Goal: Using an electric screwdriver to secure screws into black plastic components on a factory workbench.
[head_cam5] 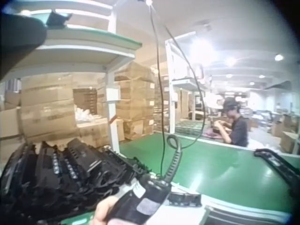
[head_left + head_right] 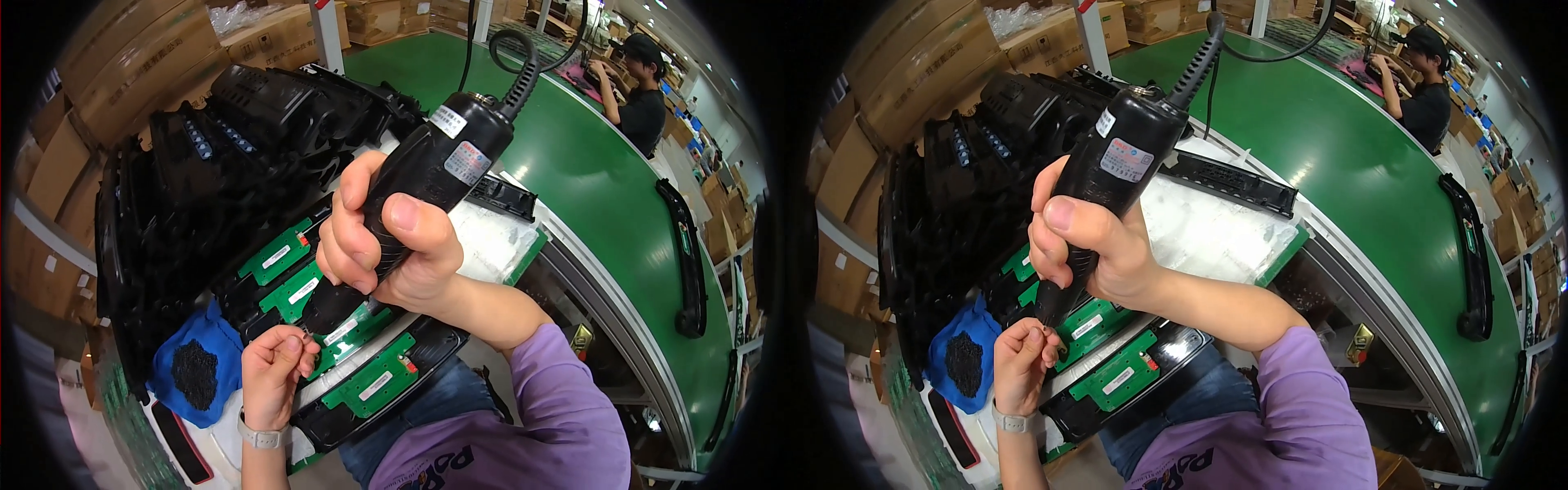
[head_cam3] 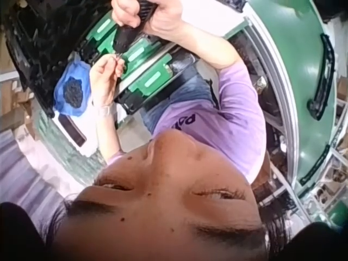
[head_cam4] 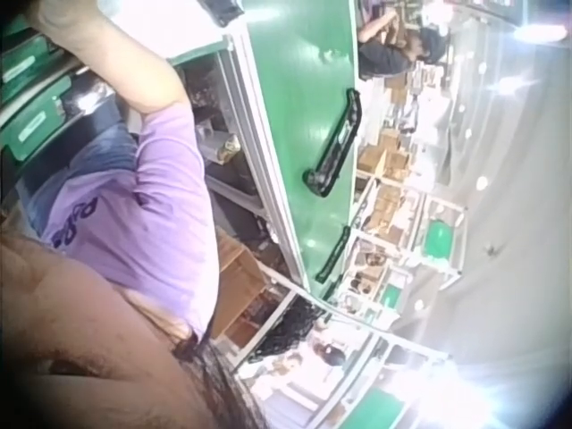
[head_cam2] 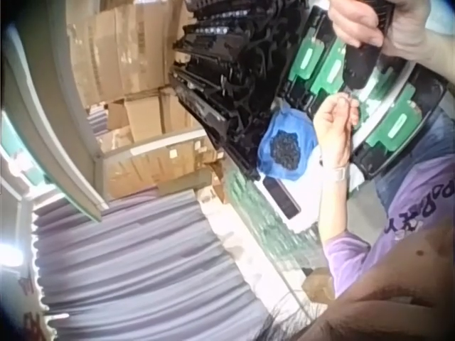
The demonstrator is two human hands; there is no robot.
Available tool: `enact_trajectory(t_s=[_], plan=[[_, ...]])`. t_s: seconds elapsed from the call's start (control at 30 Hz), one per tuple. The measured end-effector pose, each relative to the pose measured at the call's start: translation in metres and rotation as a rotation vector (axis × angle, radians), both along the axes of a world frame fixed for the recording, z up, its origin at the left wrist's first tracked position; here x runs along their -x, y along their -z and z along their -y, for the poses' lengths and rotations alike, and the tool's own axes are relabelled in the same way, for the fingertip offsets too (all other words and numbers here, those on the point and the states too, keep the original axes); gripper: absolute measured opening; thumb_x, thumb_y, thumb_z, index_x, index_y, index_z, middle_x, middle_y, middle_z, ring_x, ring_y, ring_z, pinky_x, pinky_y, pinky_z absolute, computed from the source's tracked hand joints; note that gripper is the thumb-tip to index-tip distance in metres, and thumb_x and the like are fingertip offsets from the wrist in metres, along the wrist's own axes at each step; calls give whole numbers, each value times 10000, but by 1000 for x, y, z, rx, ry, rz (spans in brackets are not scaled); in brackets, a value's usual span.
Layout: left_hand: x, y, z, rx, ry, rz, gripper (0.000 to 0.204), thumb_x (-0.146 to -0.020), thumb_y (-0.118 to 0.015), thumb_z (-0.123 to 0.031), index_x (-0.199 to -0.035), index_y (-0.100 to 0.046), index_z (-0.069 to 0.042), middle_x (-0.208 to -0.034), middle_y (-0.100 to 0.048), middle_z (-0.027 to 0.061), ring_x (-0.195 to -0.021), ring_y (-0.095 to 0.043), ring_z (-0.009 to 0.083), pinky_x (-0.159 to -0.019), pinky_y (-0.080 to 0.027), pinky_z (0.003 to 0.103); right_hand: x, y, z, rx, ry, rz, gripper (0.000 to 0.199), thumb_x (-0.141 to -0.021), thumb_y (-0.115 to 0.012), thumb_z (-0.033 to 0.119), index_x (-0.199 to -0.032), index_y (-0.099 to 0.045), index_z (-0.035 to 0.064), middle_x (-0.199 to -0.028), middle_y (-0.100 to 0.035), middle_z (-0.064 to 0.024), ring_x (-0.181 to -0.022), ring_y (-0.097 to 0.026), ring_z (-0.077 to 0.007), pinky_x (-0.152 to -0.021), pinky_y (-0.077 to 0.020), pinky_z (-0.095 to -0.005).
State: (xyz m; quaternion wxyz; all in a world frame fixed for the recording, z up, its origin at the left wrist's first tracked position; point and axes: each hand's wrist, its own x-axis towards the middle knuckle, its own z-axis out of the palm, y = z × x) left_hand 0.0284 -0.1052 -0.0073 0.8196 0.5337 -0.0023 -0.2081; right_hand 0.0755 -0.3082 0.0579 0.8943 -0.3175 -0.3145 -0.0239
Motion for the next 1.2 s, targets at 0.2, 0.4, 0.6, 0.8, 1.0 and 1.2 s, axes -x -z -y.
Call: enact_trajectory(t_s=[0.2,0.4,0.6,0.8,1.0,1.2], plan=[[4,4,-2,-25,-14,49,92,-834,-583,-47,-892,-582,23,-775,-626,109,-582,-528,95,-541,-428,197,3,4,-3,36,-38,0,302,-803,-521,314,-933,-431,56,-557,-436,-19,-424,-430,-125,-490,-382,-300],[8,3,-3,-195,-10,141,76,-794,-608,2,-863,-593,31,-772,-636,107,-588,-551,81,-558,-452,185,4,4,-8,86,-25,-74,286,-818,-496,300,-943,-429,52,-571,-440,-19,-422,-424,-128,-484,-381,-302],[5,4,-1,-109,-40,102,72,-814,-587,-8,-863,-590,45,-750,-634,105,-571,-565,93,-540,-466,197,1,3,-9,-64,16,-122,275,-872,-430,318,-945,-487,58,-590,-456,0,-433,-431,-121,-506,-404,-307],[3,2,-5,-97,-43,47,143,-859,-571,-119,-849,-577,24,-734,-619,94,-537,-563,118,-504,-450,212,-1,4,-11,-94,52,-128,279,-875,-432,323,-932,-524,66,-593,-487,-23,-426,-437,-139,-499,-404,-315],[4,2,-7,-257,-87,205,168,-875,-553,-136,-820,-601,16,-730,-618,52,-587,-576,90,-520,-431,187,-2,4,-11,-17,-88,-61,284,-875,-414,296,-957,-511,42,-589,-479,-32,-418,-430,-137,-486,-397,-304],[4,-1,-17,-311,-150,223,84,-834,-591,-67,-819,-600,15,-693,-607,37,-560,-539,53,-511,-411,157,8,-5,-7,477,-142,-34,444,-753,-643,356,-941,-417,24,-539,-423,11,-359,-387,-86,-380,-308,-229]])
